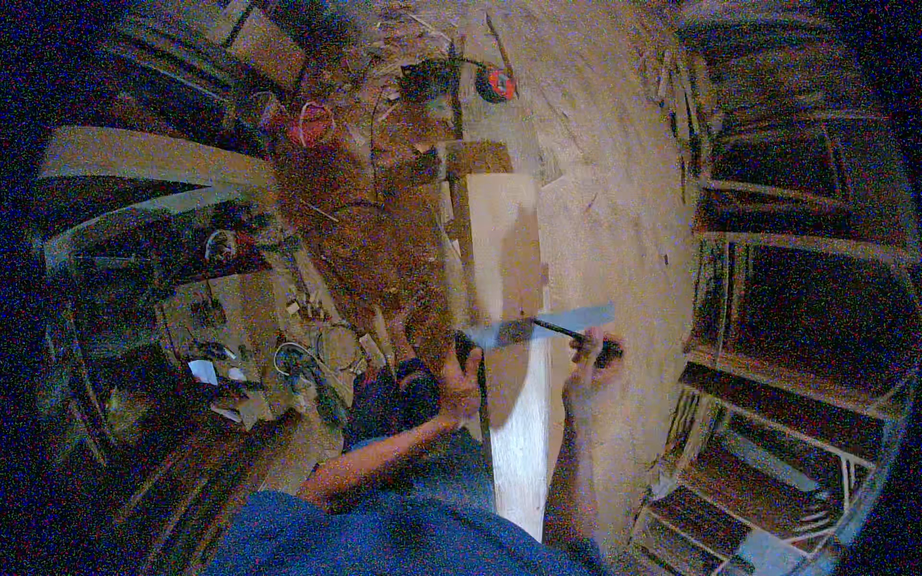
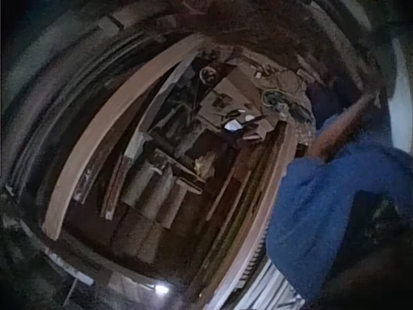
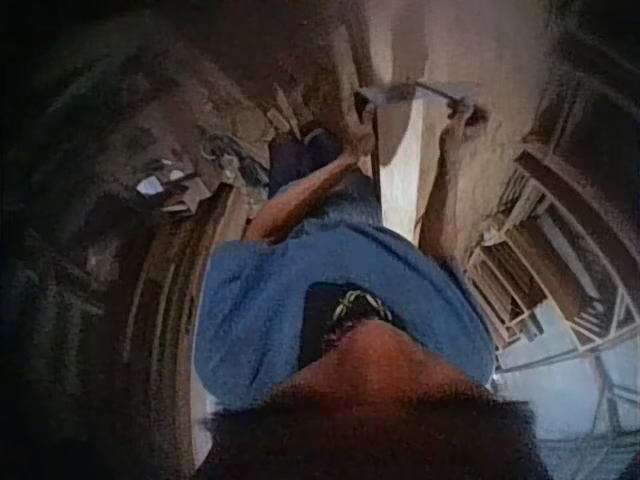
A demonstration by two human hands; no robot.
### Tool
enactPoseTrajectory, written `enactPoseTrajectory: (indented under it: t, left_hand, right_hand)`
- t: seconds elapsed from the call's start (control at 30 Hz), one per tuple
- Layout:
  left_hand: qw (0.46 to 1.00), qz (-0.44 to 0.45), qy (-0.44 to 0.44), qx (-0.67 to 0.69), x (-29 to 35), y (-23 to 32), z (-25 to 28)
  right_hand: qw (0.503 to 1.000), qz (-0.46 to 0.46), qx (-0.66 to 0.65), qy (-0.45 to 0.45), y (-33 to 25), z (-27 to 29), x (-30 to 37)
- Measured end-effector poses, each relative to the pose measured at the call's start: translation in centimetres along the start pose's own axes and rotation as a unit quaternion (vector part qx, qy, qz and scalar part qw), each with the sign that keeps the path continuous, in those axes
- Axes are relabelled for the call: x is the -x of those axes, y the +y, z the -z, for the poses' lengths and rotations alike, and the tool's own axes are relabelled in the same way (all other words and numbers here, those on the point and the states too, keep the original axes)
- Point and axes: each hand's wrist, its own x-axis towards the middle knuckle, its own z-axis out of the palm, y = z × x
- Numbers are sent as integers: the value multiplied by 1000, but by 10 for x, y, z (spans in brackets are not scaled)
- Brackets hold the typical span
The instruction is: The person uses a square ruler and pencil to mark measurements on a long wooden plank. They repeatedly position the square, draw lines, and reposition the plank to mark multiple points along its length.
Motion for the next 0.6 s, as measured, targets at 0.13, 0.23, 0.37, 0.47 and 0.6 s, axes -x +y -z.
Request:
enactPoseTrajectory:
  t: [0.13, 0.23, 0.37, 0.47, 0.6]
  left_hand:
    - [996, 55, -66, 16, -60, 3, -4]
    - [997, 20, -28, 68, -95, 30, -9]
    - [998, 4, -8, 65, -128, 28, -19]
    - [993, 0, -26, 111, -145, 33, -19]
    - [986, 23, -61, 155, -167, 26, -26]
  right_hand:
    - [999, 25, -14, 26, -8, -3, -12]
    - [998, 45, -16, 36, -4, -4, -22]
    - [998, 46, -11, 42, -6, -19, -34]
    - [998, 46, -17, 26, -9, -25, -40]
    - [999, 38, -16, 5, -10, -33, -47]
